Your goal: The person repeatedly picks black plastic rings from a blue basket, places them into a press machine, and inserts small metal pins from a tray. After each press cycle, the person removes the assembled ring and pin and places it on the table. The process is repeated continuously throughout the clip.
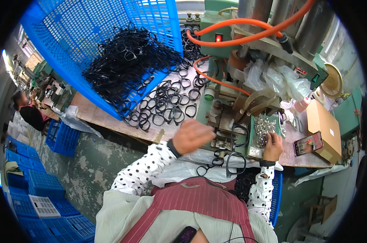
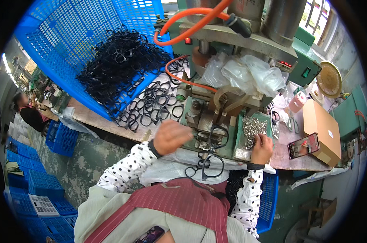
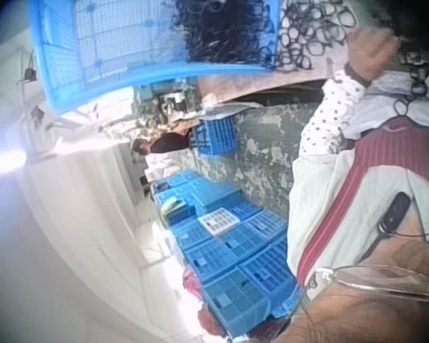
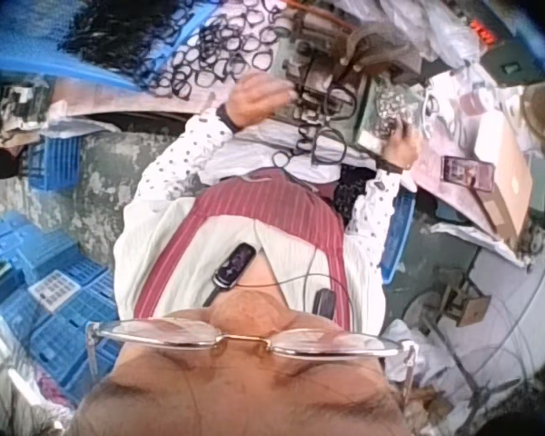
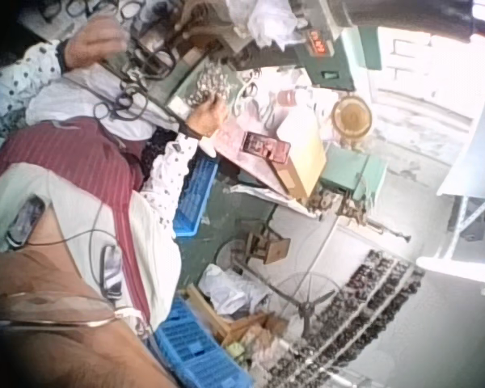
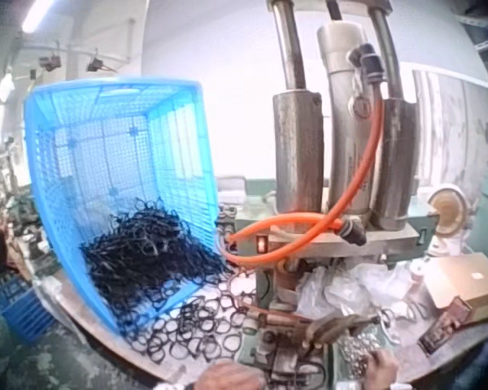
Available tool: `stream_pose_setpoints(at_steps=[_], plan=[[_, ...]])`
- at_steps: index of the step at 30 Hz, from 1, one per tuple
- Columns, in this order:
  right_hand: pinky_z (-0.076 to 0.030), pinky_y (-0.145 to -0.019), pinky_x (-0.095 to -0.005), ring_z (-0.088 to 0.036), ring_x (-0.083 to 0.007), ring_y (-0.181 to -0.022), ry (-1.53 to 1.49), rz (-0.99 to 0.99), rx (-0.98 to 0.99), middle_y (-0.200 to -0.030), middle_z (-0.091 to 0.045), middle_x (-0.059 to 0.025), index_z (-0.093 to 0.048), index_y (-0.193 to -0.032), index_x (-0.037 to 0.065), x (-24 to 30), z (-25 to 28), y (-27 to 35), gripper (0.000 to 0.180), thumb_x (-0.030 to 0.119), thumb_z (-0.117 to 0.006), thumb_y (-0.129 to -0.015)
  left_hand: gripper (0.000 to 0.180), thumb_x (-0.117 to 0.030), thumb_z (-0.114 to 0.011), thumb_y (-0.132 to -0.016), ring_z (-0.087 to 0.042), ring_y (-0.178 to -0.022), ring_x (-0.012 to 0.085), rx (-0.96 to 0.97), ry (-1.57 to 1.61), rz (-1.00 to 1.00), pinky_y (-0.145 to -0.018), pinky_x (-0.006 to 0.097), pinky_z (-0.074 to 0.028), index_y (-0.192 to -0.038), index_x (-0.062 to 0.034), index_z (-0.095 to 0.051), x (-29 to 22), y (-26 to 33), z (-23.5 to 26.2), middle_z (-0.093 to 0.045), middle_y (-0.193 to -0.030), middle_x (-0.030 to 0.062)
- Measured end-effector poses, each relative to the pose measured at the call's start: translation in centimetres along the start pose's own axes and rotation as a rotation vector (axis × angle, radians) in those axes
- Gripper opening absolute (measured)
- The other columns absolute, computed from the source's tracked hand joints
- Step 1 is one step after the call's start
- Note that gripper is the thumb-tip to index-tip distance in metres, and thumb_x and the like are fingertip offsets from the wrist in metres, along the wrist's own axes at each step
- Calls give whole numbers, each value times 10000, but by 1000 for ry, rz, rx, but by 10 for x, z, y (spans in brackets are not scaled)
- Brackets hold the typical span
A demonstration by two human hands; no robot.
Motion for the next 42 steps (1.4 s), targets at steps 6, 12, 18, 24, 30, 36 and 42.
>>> stream_pose_setpoints(at_steps=[6,12,18,24,30,36,42], plan=[[-474,-700,-347,-611,-242,-683,-67,-36,-40,-759,-657,-87,-679,-861,56,5,1,0,67,121,-676,-846,330,-114,-587,-789,-498,-1172,256,455,-452,404,-951,411,-380,-1085,-236,-671,130,101,-20,-502,-1381,66],[-482,-604,-320,-631,-211,-625,-123,-108,-109,-711,-661,-109,-679,-839,56,5,12,6,82,135,-700,-834,280,-143,-557,-795,-576,-1074,237,332,-297,376,-884,402,-406,-1045,-181,-677,156,110,-25,-614,-1233,50],[-485,-649,-406,-635,-295,-694,73,177,-211,-759,-652,-126,-664,-876,56,20,12,8,76,105,-649,-819,169,-91,-646,-780,-576,-1021,333,70,-320,371,-884,442,-412,-945,-93,-683,143,73,2,-632,-1122,119],[-493,-670,-400,-624,-298,-736,-88,158,-256,-790,-664,-98,-681,-892,76,33,14,-1,110,55,-668,-785,241,-211,-450,-1020,-508,-683,100,-296,373,1229,-610,246,-426,-923,-29,-574,147,108,-1,-570,-821,29],[-500,-739,-375,-640,-284,-802,-514,-119,-77,-829,-690,-89,-725,-855,94,67,-2,-19,87,97,-677,-782,201,-170,-501,-1004,-589,-847,151,-304,344,793,-760,245,-478,-1069,10,-561,65,45,3,-607,-974,100],[-508,-695,-328,-642,-237,-780,-670,-51,-23,-841,-695,-91,-733,-888,62,128,15,-14,147,23,-690,-753,229,-176,-562,-965,-619,-897,249,-299,391,638,-839,334,-478,-1087,18,-573,26,-20,23,-657,-983,142],[-407,-558,-268,-488,-128,-583,-658,-31,100,-827,-699,-74,-692,-932,29,163,9,-3,207,30,-728,-728,208,-148,-523,-992,-610,-825,153,-442,662,611,-785,266,-477,-1095,30,-556,14,-69,46,-646,-956,118]])
Point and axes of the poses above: each hand's wrist, its own y-axis away from the middle knuckle, its own z-axis out of the back of the hand, x = y × z, the point moved 8 cm from there along -y, towards the middle knuckle
